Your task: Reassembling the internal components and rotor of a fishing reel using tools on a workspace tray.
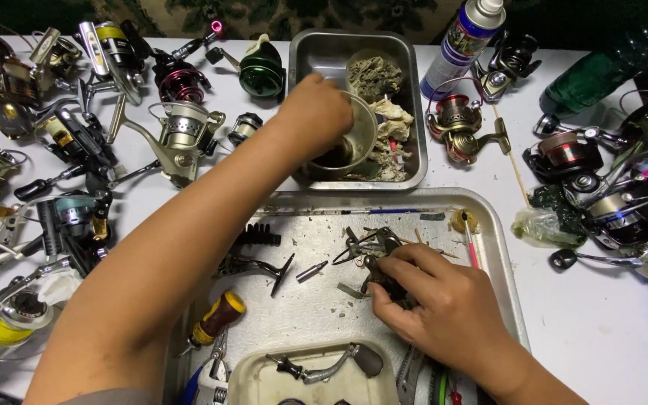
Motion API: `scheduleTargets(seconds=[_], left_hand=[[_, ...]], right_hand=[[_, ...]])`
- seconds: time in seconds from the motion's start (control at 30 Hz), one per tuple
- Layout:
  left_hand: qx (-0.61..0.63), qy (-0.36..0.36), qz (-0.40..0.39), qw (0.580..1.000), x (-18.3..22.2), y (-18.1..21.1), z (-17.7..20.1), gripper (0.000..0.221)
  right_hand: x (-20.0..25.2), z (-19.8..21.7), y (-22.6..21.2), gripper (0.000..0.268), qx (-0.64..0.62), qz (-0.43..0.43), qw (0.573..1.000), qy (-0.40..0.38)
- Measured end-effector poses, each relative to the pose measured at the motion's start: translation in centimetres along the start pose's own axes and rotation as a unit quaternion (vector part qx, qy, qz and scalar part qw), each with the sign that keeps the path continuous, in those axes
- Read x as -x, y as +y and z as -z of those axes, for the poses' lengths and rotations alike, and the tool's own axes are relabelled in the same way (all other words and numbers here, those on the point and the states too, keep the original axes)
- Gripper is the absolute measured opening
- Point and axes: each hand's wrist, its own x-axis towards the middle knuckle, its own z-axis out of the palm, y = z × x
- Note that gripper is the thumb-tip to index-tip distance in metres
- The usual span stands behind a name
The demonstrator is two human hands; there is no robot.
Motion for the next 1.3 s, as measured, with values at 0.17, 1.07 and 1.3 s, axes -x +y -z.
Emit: scheduleTargets(seconds=[0.17, 1.07, 1.3], left_hand=[[0.174, 0.244, -0.017, 0.954, 4.7, 0.5, 3.0, 0.017], [0.591, 0.252, 0.058, 0.764, 17.0, 11.5, 1.0, 0.029], [0.599, 0.298, 0.012, 0.743, 17.9, 11.4, 2.0, 0.049]], right_hand=[[0.0, -0.1, 0.3, 0.020, 0.010, -0.002, 1.000, 0.005], [-0.2, 0.0, -0.3, 0.018, 0.030, 0.016, 0.999, 0.030], [0.4, -0.9, 2.1, 0.018, -0.470, -0.334, 0.813, -0.085]])
